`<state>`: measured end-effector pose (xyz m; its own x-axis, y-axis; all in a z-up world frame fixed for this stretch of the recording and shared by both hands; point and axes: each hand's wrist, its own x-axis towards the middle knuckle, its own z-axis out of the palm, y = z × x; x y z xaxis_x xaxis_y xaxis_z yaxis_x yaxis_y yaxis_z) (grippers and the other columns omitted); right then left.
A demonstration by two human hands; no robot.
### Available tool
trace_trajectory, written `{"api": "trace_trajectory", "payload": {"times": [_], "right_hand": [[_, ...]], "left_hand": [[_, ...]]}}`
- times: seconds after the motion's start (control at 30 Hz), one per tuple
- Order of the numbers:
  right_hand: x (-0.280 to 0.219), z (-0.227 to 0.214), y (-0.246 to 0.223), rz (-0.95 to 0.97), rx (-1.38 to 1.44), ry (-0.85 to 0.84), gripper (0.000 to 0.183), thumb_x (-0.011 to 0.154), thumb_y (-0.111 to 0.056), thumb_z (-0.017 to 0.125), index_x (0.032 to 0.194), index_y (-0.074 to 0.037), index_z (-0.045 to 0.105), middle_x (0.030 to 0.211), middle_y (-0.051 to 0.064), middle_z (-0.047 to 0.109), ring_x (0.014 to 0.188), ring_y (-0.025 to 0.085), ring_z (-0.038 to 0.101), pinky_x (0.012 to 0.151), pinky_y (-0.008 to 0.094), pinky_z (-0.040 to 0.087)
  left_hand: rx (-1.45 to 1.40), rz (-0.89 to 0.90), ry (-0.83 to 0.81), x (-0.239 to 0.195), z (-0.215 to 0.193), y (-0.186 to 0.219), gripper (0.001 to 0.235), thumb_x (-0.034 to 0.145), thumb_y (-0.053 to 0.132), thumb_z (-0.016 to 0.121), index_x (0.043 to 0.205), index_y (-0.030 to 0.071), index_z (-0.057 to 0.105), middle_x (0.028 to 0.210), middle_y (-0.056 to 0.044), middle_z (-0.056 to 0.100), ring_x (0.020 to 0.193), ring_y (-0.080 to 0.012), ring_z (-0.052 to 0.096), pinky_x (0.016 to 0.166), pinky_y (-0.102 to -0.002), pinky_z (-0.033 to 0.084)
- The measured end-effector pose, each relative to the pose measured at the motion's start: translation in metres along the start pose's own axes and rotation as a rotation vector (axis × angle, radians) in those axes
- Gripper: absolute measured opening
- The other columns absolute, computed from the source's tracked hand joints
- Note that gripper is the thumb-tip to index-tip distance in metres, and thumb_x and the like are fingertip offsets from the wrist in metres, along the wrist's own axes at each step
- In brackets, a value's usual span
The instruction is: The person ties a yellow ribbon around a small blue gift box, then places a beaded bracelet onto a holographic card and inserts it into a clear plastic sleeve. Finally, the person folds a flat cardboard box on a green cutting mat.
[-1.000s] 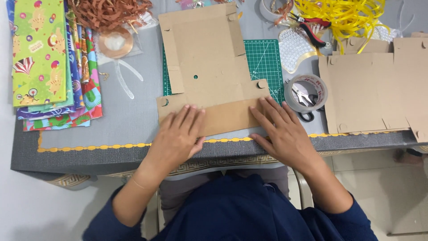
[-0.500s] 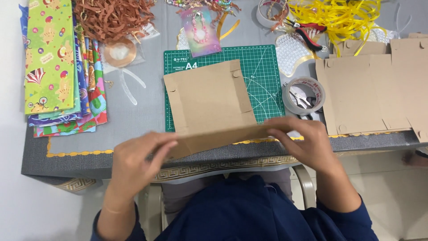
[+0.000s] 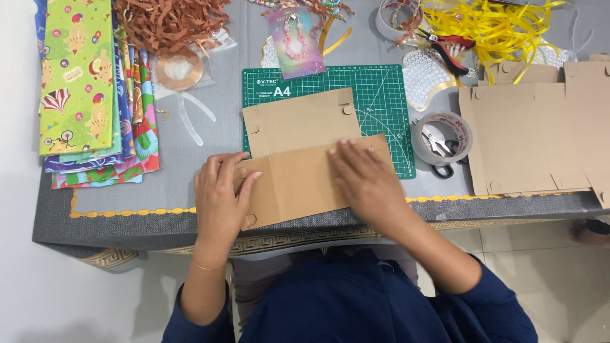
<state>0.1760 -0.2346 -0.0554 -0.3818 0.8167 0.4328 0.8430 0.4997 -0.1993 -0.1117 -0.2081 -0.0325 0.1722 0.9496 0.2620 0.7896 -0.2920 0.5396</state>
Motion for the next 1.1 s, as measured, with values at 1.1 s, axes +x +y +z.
{"api": "trace_trajectory", "payload": {"times": [1.1], "right_hand": [[0.013, -0.04, 0.024, 0.337, -0.052, -0.035, 0.063, 0.09, -0.033, 0.08, 0.138, 0.003, 0.062, 0.116, 0.022, 0.06, 0.107, 0.035, 0.06, 0.087, 0.043, 0.047]], "left_hand": [[0.135, 0.289, -0.205, -0.022, 0.003, 0.031, 0.055, 0.096, 0.046, 0.059, 0.141, 0.015, 0.06, 0.147, -0.02, 0.053, 0.147, -0.0398, 0.039, 0.119, -0.067, 0.012]]}}
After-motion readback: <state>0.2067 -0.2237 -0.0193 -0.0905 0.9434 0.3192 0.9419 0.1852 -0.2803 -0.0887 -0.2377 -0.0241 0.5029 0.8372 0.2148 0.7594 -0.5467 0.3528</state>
